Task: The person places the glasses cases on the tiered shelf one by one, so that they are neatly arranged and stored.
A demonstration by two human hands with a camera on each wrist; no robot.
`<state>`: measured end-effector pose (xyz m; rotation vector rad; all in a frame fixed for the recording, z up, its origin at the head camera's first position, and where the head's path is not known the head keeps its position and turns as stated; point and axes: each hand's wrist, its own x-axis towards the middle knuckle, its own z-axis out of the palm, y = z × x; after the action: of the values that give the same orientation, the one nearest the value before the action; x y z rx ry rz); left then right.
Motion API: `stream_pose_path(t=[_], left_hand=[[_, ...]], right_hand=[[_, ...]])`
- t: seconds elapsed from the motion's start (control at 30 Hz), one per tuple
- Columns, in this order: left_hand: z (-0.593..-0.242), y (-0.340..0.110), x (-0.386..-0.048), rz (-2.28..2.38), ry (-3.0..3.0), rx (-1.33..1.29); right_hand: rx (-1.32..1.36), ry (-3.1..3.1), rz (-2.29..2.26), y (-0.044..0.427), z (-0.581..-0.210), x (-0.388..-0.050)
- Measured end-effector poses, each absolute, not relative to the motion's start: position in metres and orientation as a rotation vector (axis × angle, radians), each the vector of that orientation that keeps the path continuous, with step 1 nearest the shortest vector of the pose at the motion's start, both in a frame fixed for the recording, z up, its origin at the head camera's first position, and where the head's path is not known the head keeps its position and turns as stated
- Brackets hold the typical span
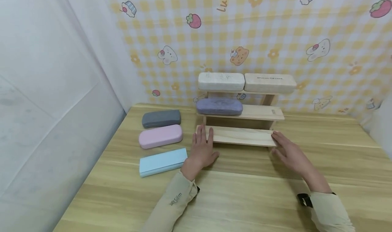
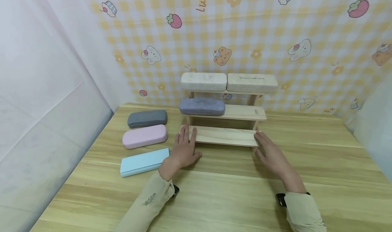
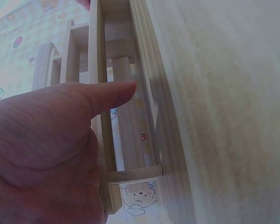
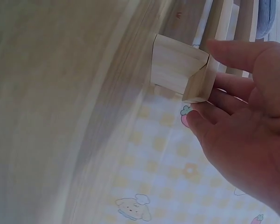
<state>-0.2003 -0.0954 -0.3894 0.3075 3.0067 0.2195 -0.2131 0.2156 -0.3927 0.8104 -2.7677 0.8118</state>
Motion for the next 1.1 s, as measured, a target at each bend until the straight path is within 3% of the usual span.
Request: stream_pose_path(t=[0.53,0.57,0.77,0.8,1.1], left_hand=[[-0.380,-0.097,-0.202,0.326,2.923,0.330],[-0.392,-0.101,-0.208,0.324,2.934,0.363],[-0.370,-0.117,-0.196,0.429,2.783,0.530],[-0.352,-0.119,-0.187,0.475,2.735,0.546],[-0.321,-0.197,-0.188,0.634,2.896,0.770]], right_hand=[[0.758,-2.741,0.823,0.221,-0.394,-0.215],[0.757,-2.743,0.821,0.221,-0.394,-0.215],[0.732,-2.749,0.840,0.221,-0.395,-0.214],[0.730,-2.746,0.844,0.221,-0.395,-0.214],[0.721,-2.764,0.836,0.219,-0.392,-0.217]])
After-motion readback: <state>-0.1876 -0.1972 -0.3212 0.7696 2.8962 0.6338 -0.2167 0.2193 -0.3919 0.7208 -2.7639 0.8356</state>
